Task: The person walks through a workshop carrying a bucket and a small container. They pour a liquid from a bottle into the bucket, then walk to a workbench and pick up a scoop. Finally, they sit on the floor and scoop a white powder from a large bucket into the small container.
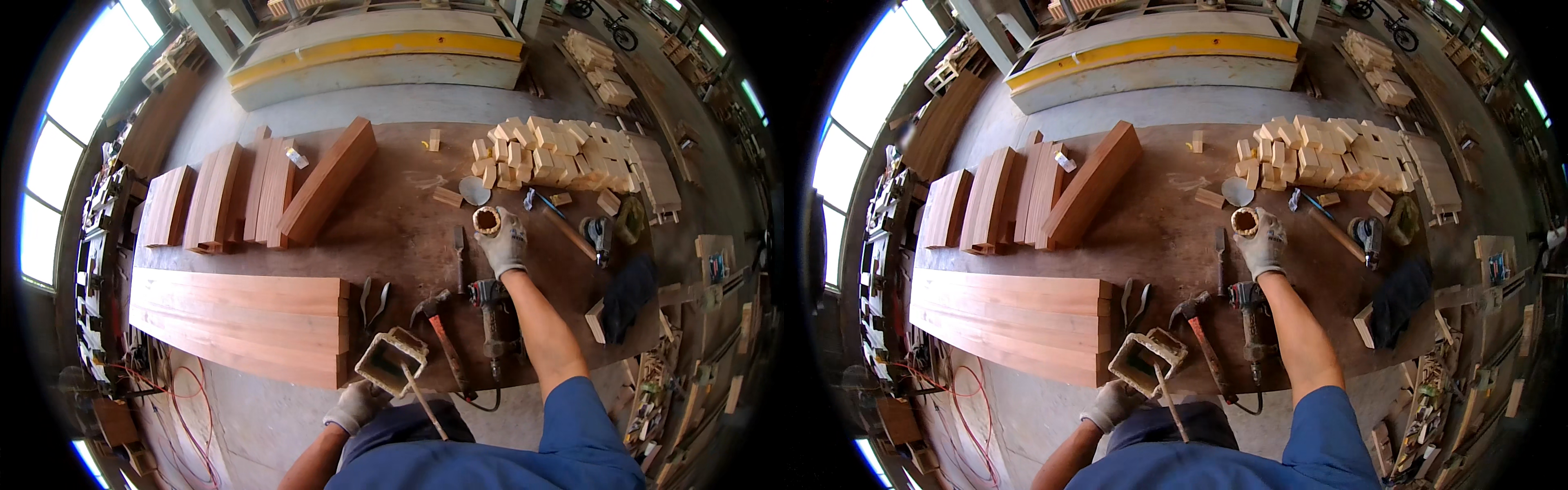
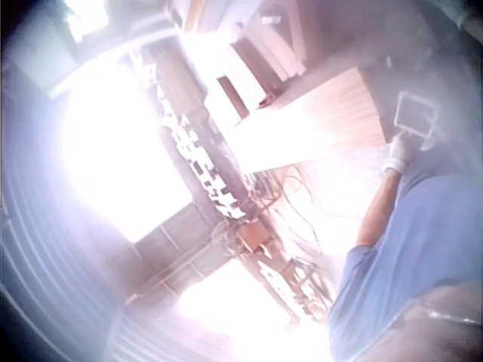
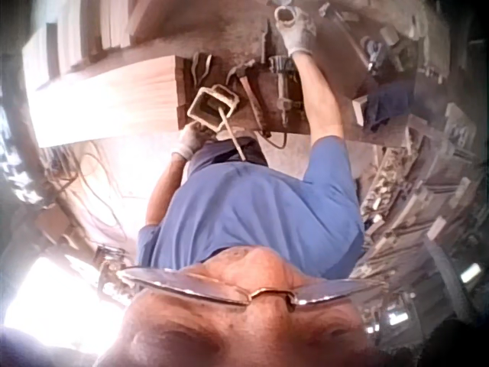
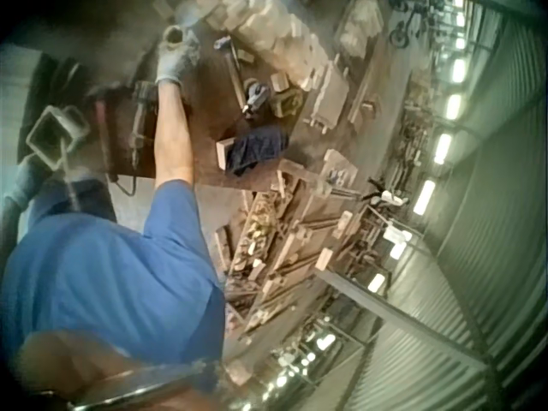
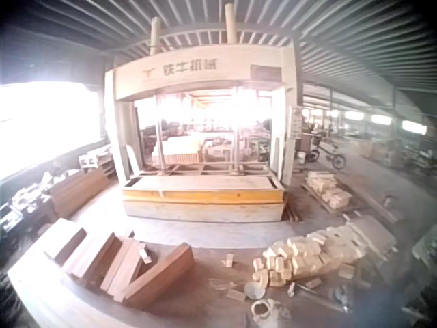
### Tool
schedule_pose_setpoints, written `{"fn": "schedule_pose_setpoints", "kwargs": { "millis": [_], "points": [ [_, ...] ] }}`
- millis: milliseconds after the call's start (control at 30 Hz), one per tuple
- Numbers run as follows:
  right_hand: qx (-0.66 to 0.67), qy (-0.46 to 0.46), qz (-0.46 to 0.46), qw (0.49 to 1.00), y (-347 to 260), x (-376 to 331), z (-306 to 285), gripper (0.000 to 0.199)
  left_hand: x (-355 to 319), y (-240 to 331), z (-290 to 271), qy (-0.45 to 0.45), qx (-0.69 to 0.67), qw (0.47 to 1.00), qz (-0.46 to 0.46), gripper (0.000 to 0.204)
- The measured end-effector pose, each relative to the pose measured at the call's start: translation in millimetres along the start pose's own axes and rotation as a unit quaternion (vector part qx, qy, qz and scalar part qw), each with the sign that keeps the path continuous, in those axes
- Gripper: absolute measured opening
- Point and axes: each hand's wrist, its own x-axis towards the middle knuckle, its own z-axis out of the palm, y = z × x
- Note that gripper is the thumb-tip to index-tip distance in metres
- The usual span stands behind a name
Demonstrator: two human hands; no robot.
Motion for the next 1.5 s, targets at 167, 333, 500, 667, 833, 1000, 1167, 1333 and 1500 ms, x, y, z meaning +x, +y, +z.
{"fn": "schedule_pose_setpoints", "kwargs": {
  "millis": [167,333,500,667,833,1000,1167,1333,1500],
  "points": [
    [0.161,-0.063,0.184,0.968,-6,13,17,0.053,9,-29,13,0.008,0.037,0.999,0.013,0.036],
    [0.097,0.038,0.172,0.98,4,44,54,0.043,24,-61,24,0.034,0.101,0.984,0.145,0.037],
    [0.052,-0.039,0.148,0.987,-12,10,4,0.054,31,-57,16,-0.048,0.052,0.994,0.082,0.031],
    [0.26,-0.13,0.145,0.946,-34,-97,-71,0.029,48,-94,21,-0.035,-0.028,0.988,0.15,0.017],
    [0.207,-0.206,0.178,0.94,-58,-221,-114,0.024,56,-80,27,0.013,-0.129,0.981,0.143,0.018],
    [0.205,-0.274,0.255,0.905,-99,-313,-109,0.026,47,-52,9,-0.065,-0.147,0.984,0.076,0.016],
    [0.345,-0.313,0.364,0.806,-166,-366,-92,0.039,31,-17,-23,-0.192,-0.086,0.977,0.032,0.031],
    [0.462,-0.206,0.362,0.783,-220,-372,-57,0.041,6,-14,-61,-0.259,0.078,0.951,0.152,0.048],
    [0.335,-0.278,0.429,0.792,-228,-352,-4,0.041,-4,-39,-64,-0.188,0.225,0.922,0.252,0.051]
  ]
}}
